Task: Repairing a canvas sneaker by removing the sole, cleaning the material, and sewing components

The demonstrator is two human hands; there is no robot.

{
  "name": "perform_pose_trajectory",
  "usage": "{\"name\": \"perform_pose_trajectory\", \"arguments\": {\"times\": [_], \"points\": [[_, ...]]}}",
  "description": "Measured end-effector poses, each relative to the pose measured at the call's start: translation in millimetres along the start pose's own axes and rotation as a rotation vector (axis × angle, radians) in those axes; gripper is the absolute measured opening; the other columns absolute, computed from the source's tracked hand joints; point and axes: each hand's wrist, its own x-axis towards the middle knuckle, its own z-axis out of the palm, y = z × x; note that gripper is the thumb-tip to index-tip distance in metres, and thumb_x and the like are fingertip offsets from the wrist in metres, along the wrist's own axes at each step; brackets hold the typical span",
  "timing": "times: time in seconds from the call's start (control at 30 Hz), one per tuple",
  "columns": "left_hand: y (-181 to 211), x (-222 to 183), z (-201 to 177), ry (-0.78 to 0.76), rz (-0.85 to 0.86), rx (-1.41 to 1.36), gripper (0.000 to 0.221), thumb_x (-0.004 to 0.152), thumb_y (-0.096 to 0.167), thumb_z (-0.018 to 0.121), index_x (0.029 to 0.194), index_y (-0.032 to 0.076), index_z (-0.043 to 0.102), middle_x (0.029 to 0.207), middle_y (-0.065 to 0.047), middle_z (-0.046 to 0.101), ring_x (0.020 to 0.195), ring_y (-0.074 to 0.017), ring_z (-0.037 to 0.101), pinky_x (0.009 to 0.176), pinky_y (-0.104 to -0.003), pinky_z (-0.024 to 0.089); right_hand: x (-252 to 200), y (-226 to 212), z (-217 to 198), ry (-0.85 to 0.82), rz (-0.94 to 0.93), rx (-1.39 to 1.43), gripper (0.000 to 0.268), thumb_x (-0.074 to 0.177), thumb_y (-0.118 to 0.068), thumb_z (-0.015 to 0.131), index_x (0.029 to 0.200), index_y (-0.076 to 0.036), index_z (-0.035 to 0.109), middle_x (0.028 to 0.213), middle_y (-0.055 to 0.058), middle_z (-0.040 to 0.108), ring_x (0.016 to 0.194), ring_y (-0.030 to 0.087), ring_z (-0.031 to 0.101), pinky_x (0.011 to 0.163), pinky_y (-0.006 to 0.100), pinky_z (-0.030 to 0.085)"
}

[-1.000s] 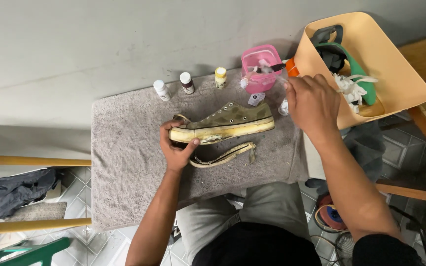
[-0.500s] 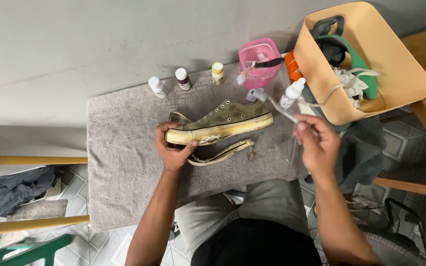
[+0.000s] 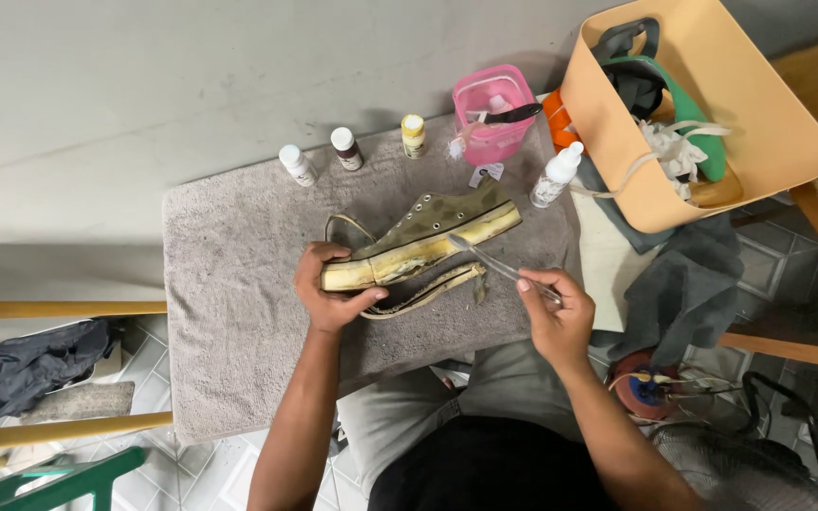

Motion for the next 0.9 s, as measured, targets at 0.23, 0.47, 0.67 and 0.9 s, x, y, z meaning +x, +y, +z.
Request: {"name": "perform_pose_trajectory", "arguments": {"times": [0.23,0.47,0.67,0.9], "points": [[22,16,2,-0.105,0.027,0.042,0.059,0.057,0.032,0.102,0.095,-0.001,0.071,0.09,-0.019,0.073,0.079,-0.0379,0.07,0.076,-0.045,0.055,1,-6,1,-0.095,-0.044,-0.035,0.016,0.091,-0.007,0.076,0.106,-0.003,0.079,0.063,0.006,0.062,0.059,0.008,0.056,0.058,0.025,0.05],[17,6,2,-0.068,-0.013,0.156,0.05,0.063,0.026,0.102,0.096,0.002,0.073,0.082,-0.018,0.072,0.071,-0.0404,0.069,0.067,-0.047,0.053,13,-21,-4,-0.239,-0.181,-0.223,0.024,0.097,-0.006,0.063,0.116,-0.003,0.078,0.058,0.012,0.058,0.053,0.017,0.052,0.055,0.033,0.047],[24,7,12,-0.007,0.165,0.236,0.049,0.066,0.027,0.101,0.096,0.002,0.072,0.084,-0.016,0.073,0.07,-0.0343,0.069,0.067,-0.044,0.054,27,-35,2,-0.201,-0.222,-0.172,0.023,0.099,-0.002,0.06,0.116,-0.001,0.076,0.053,0.005,0.048,0.049,0.014,0.045,0.052,0.028,0.043],[13,-6,13,-0.08,0.364,0.314,0.048,0.072,0.033,0.096,0.097,0.001,0.072,0.089,-0.017,0.072,0.075,-0.0336,0.068,0.068,-0.045,0.057,39,-11,5,-0.198,-0.269,-0.169,0.017,0.099,-0.005,0.066,0.114,-0.001,0.074,0.052,0.002,0.044,0.047,0.012,0.044,0.049,0.027,0.04]]}}
